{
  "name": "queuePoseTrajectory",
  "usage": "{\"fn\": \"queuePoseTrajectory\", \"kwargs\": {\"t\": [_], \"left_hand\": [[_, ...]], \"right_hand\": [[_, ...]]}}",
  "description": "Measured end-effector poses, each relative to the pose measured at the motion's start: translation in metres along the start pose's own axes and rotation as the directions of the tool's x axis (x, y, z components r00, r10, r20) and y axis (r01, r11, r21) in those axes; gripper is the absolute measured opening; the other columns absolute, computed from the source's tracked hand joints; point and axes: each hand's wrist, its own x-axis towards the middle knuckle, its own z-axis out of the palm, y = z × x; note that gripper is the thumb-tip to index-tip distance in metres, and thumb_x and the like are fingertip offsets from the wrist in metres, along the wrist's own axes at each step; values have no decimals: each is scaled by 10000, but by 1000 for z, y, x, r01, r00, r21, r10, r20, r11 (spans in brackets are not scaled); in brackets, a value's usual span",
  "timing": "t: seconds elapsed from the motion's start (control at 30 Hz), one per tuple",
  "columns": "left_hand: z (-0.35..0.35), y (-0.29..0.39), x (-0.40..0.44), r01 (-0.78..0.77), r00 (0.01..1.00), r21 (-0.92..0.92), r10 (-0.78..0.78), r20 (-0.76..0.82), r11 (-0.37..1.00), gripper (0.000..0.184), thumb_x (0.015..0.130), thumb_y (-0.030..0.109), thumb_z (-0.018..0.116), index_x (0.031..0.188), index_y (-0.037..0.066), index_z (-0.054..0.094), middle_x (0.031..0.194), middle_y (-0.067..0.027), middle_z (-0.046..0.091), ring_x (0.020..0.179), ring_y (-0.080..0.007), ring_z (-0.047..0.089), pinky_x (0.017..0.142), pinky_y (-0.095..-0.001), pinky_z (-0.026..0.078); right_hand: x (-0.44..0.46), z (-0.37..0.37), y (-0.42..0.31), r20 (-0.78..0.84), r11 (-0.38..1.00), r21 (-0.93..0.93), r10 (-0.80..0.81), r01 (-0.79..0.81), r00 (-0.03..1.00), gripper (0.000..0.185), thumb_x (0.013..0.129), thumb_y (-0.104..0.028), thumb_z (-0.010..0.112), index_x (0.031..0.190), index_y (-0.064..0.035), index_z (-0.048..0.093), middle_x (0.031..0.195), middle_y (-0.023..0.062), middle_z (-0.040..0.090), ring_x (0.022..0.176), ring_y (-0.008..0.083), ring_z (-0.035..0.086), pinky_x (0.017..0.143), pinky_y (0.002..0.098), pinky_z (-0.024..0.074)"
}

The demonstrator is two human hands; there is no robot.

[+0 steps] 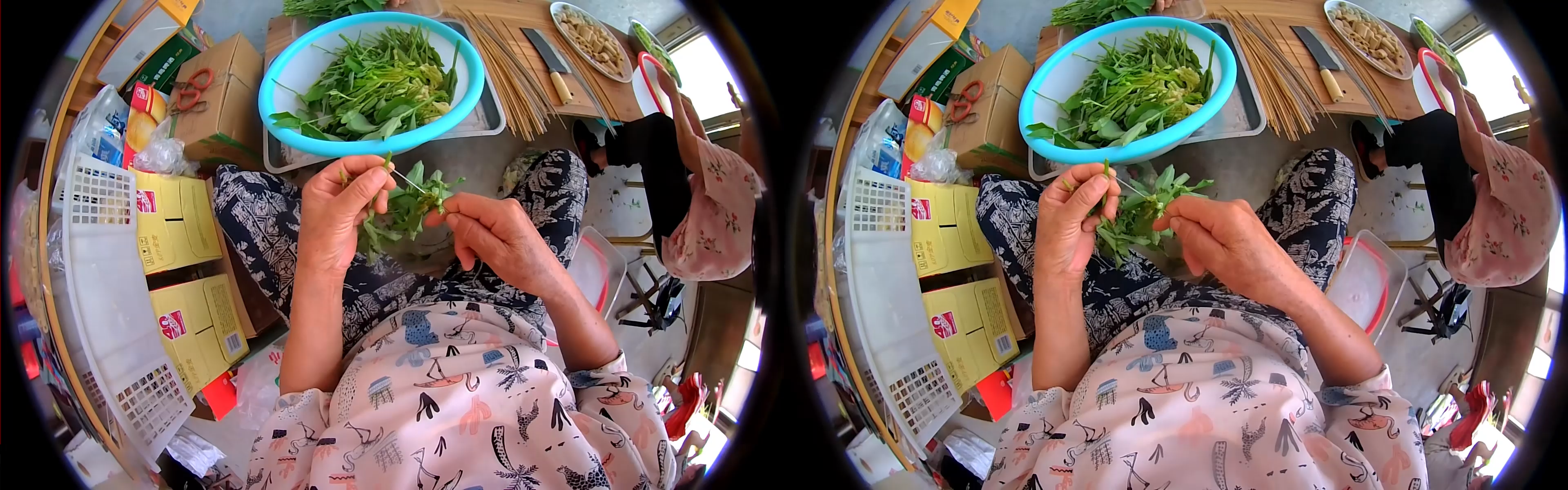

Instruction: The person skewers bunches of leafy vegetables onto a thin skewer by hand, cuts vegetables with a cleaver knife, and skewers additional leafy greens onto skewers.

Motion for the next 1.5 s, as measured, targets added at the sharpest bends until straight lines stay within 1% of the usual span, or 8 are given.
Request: {"fn": "queuePoseTrajectory", "kwargs": {"t": [0.37, 0.53, 0.7, 0.87, 0.97, 1.1, 1.23, 1.5], "left_hand": [[-3, 4, 2, 14, 998, 66, -19, 67, 998, 151, 842, 111, 668, 942, -2, 663, 786, -47, 665, 588, -53, 558, 464, -153, 324], [-3, 3, 3, 26, 992, 111, -39, 121, 994, 142, 830, 77, 669, 937, -17, 664, 793, -53, 660, 610, -71, 561, 540, -179, 415], [10, -8, -2, 50, 982, 148, -75, 171, 988, 152, 819, 104, 685, 942, 21, 655, 761, -44, 650, 609, -88, 571, 506, -161, 369], [13, -9, 1, -61, 985, 128, 39, 170, 990, 236, 862, 140, 612, 1068, 34, 567, 1066, -71, 613, 805, -74, 561, 535, -170, 346], [6, -7, 7, 34, 995, 56, -40, 97, 998, 243, 910, 199, 511, 1106, 55, 504, 1169, -101, 564, 899, -101, 549, 583, -190, 364], [-2, -9, 9, 62, 984, -209, -25, 175, 976, 200, 951, 220, 398, 1044, 73, 495, 1141, -128, 579, 897, -142, 558, 616, -221, 379], [-5, -18, 10, 45, 992, -152, -26, 126, 987, 161, 953, 182, 396, 1027, 74, 490, 1110, -126, 590, 889, -139, 558, 620, -227, 381], [0, -19, 7, 0, 999, -163, 8, 51, 987, 131, 918, 126, 566, 1003, 26, 575, 916, -52, 589, 747, -94, 526, 570, -191, 376]], "right_hand": [[-3, -5, 2, 19, 1000, 24, 18, -18, 1000, 203, 939, -110, 452, 950, 20, 607, 542, 50, 511, 506, 115, 508, 504, 276, 418], [-3, -6, 1, 33, 999, 35, 19, -20, 999, 202, 942, -115, 452, 940, 17, 604, 543, 44, 505, 506, 107, 503, 502, 268, 413], [2, -4, -1, 9, 999, 46, 7, -8, 1000, 207, 951, -123, 446, 939, 15, 599, 555, 37, 509, 513, 89, 494, 497, 257, 405], [8, -5, 15, -26, 992, 125, 31, -27, 999, 204, 951, -117, 442, 954, 13, 599, 561, 21, 511, 520, 82, 495, 505, 244, 404], [7, -9, 21, -35, 985, 162, 67, -60, 997, 207, 951, -116, 441, 955, 16, 599, 563, 14, 513, 525, 76, 496, 510, 234, 401], [6, -9, 26, -46, 977, 191, 105, -94, 993, 214, 949, -121, 439, 956, 22, 598, 559, 12, 514, 526, 68, 491, 509, 230, 395], [5, -10, 23, -35, 979, 174, 109, -102, 993, 217, 948, -123, 437, 959, 23, 598, 556, 12, 513, 523, 67, 489, 511, 231, 396], [0, -3, 11, 11, 990, 130, 57, -58, 998, 202, 952, -109, 443, 957, 10, 607, 555, 14, 516, 514, 70, 493, 504, 236, 409]]}}
